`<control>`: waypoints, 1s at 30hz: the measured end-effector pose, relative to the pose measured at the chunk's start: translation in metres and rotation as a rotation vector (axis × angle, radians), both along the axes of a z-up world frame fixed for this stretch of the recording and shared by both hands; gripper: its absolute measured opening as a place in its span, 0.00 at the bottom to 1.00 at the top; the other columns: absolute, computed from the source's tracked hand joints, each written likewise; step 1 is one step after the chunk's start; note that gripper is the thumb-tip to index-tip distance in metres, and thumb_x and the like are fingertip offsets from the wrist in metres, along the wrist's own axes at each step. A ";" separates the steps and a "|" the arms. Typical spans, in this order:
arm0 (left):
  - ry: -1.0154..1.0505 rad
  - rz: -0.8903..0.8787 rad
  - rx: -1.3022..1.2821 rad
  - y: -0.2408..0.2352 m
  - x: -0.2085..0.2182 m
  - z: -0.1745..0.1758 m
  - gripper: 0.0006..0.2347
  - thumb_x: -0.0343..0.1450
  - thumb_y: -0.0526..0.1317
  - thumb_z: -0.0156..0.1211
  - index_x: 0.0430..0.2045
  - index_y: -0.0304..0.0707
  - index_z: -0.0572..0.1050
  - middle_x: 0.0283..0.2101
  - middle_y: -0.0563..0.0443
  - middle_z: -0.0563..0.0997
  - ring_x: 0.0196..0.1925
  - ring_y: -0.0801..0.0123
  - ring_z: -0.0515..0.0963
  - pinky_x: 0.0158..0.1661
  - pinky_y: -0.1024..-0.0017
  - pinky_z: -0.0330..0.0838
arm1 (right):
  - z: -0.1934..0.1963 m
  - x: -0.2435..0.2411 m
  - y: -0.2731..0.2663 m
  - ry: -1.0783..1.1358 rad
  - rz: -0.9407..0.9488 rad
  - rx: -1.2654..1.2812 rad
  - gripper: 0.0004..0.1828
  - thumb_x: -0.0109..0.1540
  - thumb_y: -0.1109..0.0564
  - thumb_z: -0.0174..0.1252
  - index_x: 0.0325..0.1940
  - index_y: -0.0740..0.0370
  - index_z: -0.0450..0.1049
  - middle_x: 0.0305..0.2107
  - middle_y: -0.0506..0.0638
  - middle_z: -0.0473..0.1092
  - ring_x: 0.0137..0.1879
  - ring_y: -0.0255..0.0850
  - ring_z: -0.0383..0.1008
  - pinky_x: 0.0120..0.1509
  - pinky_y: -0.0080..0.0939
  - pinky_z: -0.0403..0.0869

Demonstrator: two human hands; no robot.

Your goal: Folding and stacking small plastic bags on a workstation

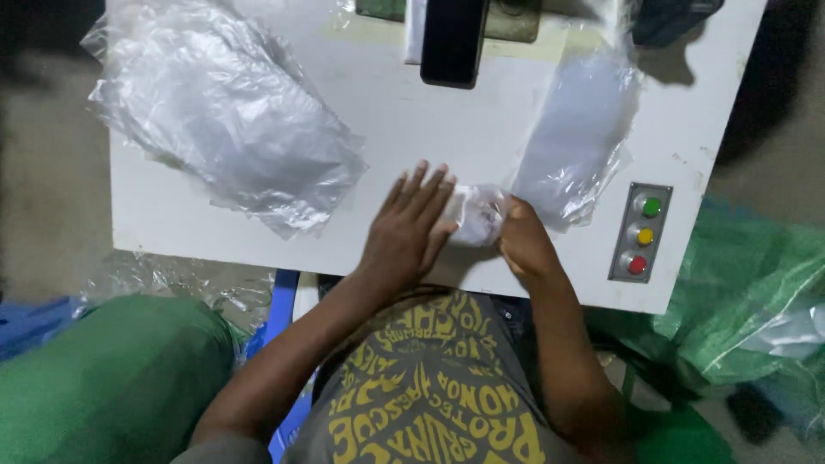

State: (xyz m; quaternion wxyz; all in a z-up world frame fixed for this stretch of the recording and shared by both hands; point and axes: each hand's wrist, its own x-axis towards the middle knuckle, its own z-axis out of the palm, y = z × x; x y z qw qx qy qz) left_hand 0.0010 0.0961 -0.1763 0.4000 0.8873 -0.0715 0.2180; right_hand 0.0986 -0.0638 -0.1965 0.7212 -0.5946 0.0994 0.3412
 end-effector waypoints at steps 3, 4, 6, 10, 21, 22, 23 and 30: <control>0.268 0.000 0.355 0.009 -0.010 -0.034 0.27 0.81 0.54 0.41 0.72 0.34 0.59 0.76 0.37 0.58 0.80 0.47 0.50 0.75 0.51 0.37 | -0.016 -0.010 -0.002 0.029 0.128 -0.153 0.11 0.64 0.58 0.60 0.48 0.66 0.78 0.32 0.58 0.78 0.31 0.44 0.81 0.36 0.45 0.82; 0.275 0.019 0.418 0.008 -0.013 -0.036 0.28 0.82 0.55 0.36 0.73 0.33 0.57 0.77 0.36 0.56 0.80 0.48 0.49 0.75 0.51 0.35 | -0.022 -0.013 -0.004 0.003 0.167 -0.173 0.13 0.67 0.57 0.56 0.52 0.67 0.77 0.36 0.59 0.78 0.32 0.44 0.81 0.36 0.45 0.82; 0.279 0.029 0.488 0.008 -0.010 -0.040 0.30 0.82 0.56 0.31 0.73 0.32 0.55 0.78 0.35 0.54 0.80 0.48 0.48 0.75 0.51 0.33 | -0.012 -0.011 -0.008 -0.023 0.195 -0.188 0.16 0.70 0.55 0.53 0.57 0.67 0.76 0.39 0.61 0.78 0.33 0.45 0.81 0.36 0.45 0.82; 0.308 0.082 0.506 0.001 -0.010 -0.047 0.31 0.80 0.58 0.36 0.74 0.33 0.55 0.78 0.36 0.52 0.80 0.46 0.47 0.75 0.48 0.33 | 0.029 -0.010 -0.027 -0.559 0.139 -0.492 0.19 0.72 0.56 0.54 0.67 0.60 0.71 0.50 0.65 0.74 0.42 0.55 0.80 0.43 0.48 0.79; 0.402 0.027 0.549 0.009 -0.012 -0.054 0.29 0.79 0.51 0.38 0.76 0.37 0.49 0.80 0.39 0.45 0.81 0.48 0.42 0.75 0.48 0.30 | -0.006 -0.046 -0.004 -1.328 0.890 -0.988 0.44 0.66 0.27 0.40 0.80 0.54 0.54 0.78 0.49 0.47 0.83 0.53 0.40 0.83 0.62 0.38; 0.372 0.041 0.546 0.012 -0.004 -0.054 0.29 0.79 0.52 0.41 0.75 0.36 0.52 0.79 0.39 0.49 0.81 0.47 0.45 0.75 0.48 0.33 | 0.004 -0.033 0.001 -1.268 0.910 -1.066 0.42 0.64 0.29 0.48 0.79 0.49 0.58 0.77 0.52 0.51 0.82 0.57 0.43 0.82 0.64 0.43; 0.344 0.057 0.545 0.014 0.000 -0.053 0.29 0.79 0.52 0.44 0.75 0.36 0.54 0.78 0.39 0.52 0.80 0.47 0.48 0.75 0.48 0.37 | 0.014 -0.023 0.004 -1.205 0.931 -1.140 0.41 0.62 0.32 0.55 0.78 0.43 0.61 0.75 0.54 0.55 0.80 0.61 0.46 0.80 0.67 0.47; 0.267 0.131 0.464 0.012 -0.013 -0.067 0.26 0.79 0.49 0.41 0.74 0.41 0.58 0.71 0.40 0.61 0.74 0.43 0.55 0.74 0.45 0.42 | 0.020 -0.027 -0.016 -1.196 0.744 -1.227 0.38 0.69 0.31 0.48 0.79 0.51 0.61 0.79 0.57 0.41 0.83 0.62 0.36 0.81 0.69 0.42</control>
